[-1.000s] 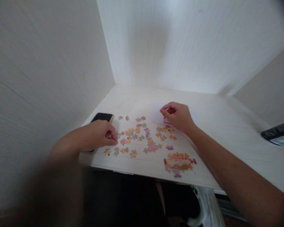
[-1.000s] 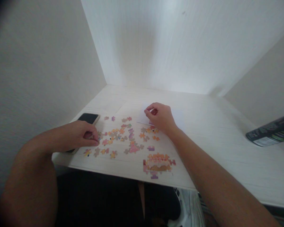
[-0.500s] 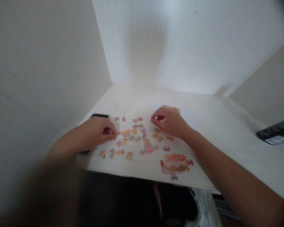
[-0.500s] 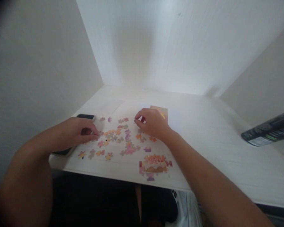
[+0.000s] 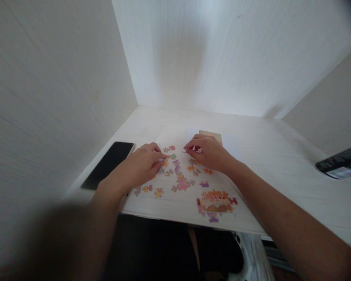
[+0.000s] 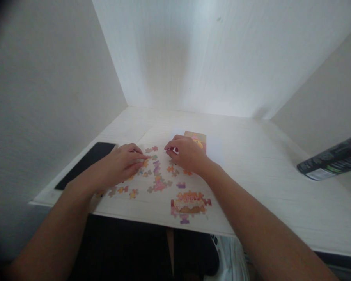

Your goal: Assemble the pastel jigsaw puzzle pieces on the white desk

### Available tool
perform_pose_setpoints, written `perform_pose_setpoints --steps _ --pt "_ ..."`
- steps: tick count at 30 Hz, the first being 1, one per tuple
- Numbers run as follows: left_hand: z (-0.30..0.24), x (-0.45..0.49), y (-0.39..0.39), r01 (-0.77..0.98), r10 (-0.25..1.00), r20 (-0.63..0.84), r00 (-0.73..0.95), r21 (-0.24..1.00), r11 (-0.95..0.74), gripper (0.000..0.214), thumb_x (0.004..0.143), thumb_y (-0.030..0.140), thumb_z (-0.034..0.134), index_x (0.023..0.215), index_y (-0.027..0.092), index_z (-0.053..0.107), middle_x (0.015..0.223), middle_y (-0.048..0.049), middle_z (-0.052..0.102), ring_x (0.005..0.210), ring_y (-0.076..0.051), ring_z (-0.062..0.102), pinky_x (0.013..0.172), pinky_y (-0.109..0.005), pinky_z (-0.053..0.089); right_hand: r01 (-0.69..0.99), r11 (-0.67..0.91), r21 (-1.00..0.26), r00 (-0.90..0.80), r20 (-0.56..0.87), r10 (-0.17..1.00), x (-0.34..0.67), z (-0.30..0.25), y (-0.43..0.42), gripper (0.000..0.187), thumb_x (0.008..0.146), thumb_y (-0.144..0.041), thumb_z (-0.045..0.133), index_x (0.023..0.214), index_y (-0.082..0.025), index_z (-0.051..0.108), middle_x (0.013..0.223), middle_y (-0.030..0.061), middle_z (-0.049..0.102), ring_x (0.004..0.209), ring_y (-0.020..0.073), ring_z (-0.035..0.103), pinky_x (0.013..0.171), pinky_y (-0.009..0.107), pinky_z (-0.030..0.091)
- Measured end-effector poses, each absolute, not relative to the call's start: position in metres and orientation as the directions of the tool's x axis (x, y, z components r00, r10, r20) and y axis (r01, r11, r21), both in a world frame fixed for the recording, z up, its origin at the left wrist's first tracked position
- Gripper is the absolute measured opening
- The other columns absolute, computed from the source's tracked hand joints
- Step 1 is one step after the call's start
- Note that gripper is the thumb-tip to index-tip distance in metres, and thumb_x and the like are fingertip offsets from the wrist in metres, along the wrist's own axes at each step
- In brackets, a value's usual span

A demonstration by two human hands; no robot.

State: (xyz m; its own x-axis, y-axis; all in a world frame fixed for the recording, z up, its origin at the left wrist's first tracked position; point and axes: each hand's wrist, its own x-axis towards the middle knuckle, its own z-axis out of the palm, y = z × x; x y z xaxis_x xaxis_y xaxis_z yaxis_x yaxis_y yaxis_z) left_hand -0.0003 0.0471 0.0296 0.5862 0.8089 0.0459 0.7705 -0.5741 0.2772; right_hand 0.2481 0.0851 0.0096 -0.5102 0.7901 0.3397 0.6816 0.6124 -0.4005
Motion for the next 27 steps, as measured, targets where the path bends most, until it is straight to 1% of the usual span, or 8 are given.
perform_pose_setpoints --steps 4,7,9,14,17,21,25,27 --pt "0.031 0.0 0.048 0.768 0.804 0.045 0.593 0.27 -0.581 0.032 0.095 0.03 0.046 0.115 0.023 0.07 0.112 -0.0096 0.063 0.104 -0.024 0.058 0.094 -0.037 0.043 0.667 0.623 -0.408 -0.543 0.306 0.782 0.245 0.012 0.08 0.018 0.087 -0.022 0.06 0.095 -0.021 0.076 0.091 0.0056 0.069 0.076 0.0144 0.061 0.074 0.028 0.046" --pt "0.028 -0.001 0.051 0.749 0.793 0.082 0.604 0.28 -0.6 0.031 0.094 0.027 0.048 0.116 0.023 0.069 0.109 -0.0086 0.066 0.103 -0.024 0.059 0.094 -0.037 0.043 0.644 0.666 -0.376 -0.607 0.278 0.744 0.241 0.014 0.075 0.019 0.088 -0.023 0.06 0.098 -0.021 0.076 0.096 0.0061 0.069 0.085 0.017 0.062 0.081 0.03 0.046" --pt "0.026 -0.001 0.052 0.733 0.785 0.105 0.61 0.3 -0.61 0.031 0.093 0.026 0.049 0.117 0.023 0.068 0.108 -0.0073 0.068 0.102 -0.023 0.061 0.094 -0.036 0.043 0.633 0.685 -0.36 -0.642 0.252 0.725 0.238 0.015 0.073 0.021 0.088 -0.022 0.06 0.101 -0.022 0.076 0.097 0.0064 0.069 0.088 0.018 0.061 0.082 0.031 0.045" --pt "0.022 -0.002 0.053 0.726 0.798 0.098 0.595 0.36 -0.586 0.03 0.09 0.027 0.052 0.115 0.022 0.068 0.11 -0.0061 0.071 0.097 -0.021 0.064 0.088 -0.034 0.045 0.608 0.703 -0.369 -0.688 0.196 0.699 0.235 0.013 0.072 0.022 0.086 -0.021 0.061 0.103 -0.024 0.076 0.096 0.0053 0.068 0.086 0.0172 0.061 0.08 0.029 0.044" --pt "0.022 -0.002 0.052 0.727 0.806 0.101 0.583 0.377 -0.573 0.03 0.089 0.028 0.054 0.115 0.022 0.069 0.111 -0.0057 0.072 0.098 -0.021 0.064 0.089 -0.033 0.045 0.62 0.695 -0.366 -0.683 0.184 0.706 0.235 0.013 0.072 0.021 0.086 -0.022 0.062 0.101 -0.024 0.076 0.096 0.0051 0.068 0.087 0.0174 0.06 0.08 0.029 0.044" --pt "0.022 0.0 0.052 0.722 0.808 0.118 0.577 0.39 -0.572 0.028 0.088 0.028 0.055 0.112 0.021 0.069 0.108 -0.0052 0.073 0.091 -0.02 0.065 0.083 -0.032 0.047 0.639 0.684 -0.353 -0.671 0.18 0.719 0.235 0.014 0.071 0.019 0.086 -0.025 0.063 0.099 -0.024 0.076 0.095 0.0058 0.067 0.089 0.0186 0.06 0.081 0.03 0.043" --pt "0.022 0.0 0.053 0.71 0.801 0.13 0.584 0.397 -0.582 0.028 0.089 0.028 0.055 0.112 0.02 0.069 0.108 -0.0052 0.072 0.086 -0.018 0.065 0.079 -0.03 0.047 0.652 0.667 -0.359 -0.659 0.166 0.733 0.237 0.013 0.073 0.018 0.087 -0.026 0.061 0.096 -0.022 0.077 0.093 0.0061 0.067 0.081 0.0159 0.06 0.075 0.028 0.043" --pt "0.022 0.001 0.053 0.709 0.799 0.142 0.585 0.389 -0.588 0.027 0.089 0.028 0.056 0.111 0.02 0.069 0.109 -0.0055 0.072 0.087 -0.018 0.065 0.08 -0.03 0.047 0.655 0.667 -0.355 -0.658 0.167 0.735 0.238 0.012 0.075 0.017 0.086 -0.025 0.061 0.093 -0.022 0.077 0.092 0.006 0.067 0.078 0.0149 0.06 0.073 0.027 0.044"
